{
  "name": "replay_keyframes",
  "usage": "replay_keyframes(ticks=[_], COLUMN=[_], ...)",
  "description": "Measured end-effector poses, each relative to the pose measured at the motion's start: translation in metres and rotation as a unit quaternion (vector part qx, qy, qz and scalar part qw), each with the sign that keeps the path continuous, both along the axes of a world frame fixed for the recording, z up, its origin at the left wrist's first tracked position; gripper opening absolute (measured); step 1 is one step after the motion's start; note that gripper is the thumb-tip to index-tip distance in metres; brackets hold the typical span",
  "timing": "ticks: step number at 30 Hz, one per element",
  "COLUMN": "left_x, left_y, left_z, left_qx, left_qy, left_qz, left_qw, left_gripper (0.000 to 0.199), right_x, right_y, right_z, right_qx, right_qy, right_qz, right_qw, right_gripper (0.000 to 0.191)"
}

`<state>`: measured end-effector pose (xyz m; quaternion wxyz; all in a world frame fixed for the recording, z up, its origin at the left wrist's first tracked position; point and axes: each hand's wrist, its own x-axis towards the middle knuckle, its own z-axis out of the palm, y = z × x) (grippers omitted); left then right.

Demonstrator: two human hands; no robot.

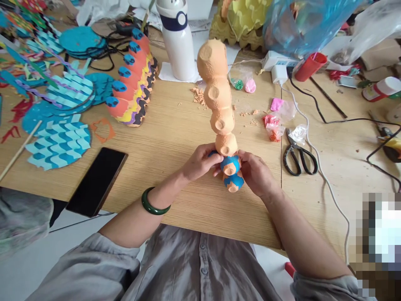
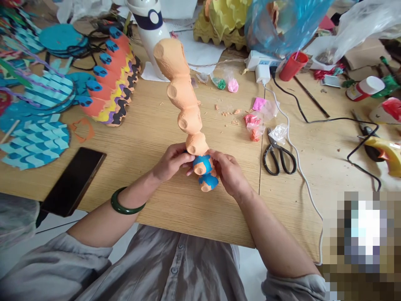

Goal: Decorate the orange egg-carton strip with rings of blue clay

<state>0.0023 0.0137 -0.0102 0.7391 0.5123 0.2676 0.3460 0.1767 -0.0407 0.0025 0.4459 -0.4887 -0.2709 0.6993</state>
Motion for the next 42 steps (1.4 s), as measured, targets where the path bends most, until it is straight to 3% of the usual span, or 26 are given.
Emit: replay_keyframes(ticks=[5,10,16,24,31,35,42], left_x=[0.0024,0.0047,0.0038,-0.0003,0.0025,0.0018,0.0034], left_y=[0.0029,0.0027,0.0031,0.0018,0.0024,0.0040,0.0050], left_z=[-0.0021,-0.0015,0.0024,0.0013,0.0039,0.0013,-0.0017], left_qx=[-0.047,-0.067,-0.024,0.024,-0.018,-0.020,-0.015], left_qy=[-0.015,-0.028,-0.009,0.045,0.017,0.008,0.011], left_qz=[0.022,0.016,0.017,0.007,0.005,0.001,-0.011], left_qw=[0.999,0.997,1.000,0.999,1.000,1.000,1.000], left_gripper=[0.009,0.018,0.015,0.010,0.012,0.014,0.033], right_x=[0.0026,0.0015,-0.0004,0.0015,-0.0023,-0.0007,-0.0034], right_y=[0.0005,0.0022,0.0004,0.0004,0.0011,0.0017,0.0002], right_z=[0.0008,-0.0026,-0.0050,0.0005,-0.0011,-0.0012,-0.0022], right_qx=[0.027,0.023,0.032,0.011,0.011,0.026,0.039], right_qy=[-0.003,-0.007,-0.021,-0.022,-0.009,-0.037,-0.042], right_qz=[0.054,0.009,0.040,0.079,0.044,0.040,0.000], right_qw=[0.998,1.000,0.998,0.997,0.999,0.998,0.998], right_gripper=[0.035,0.034,0.045,0.034,0.041,0.035,0.031])
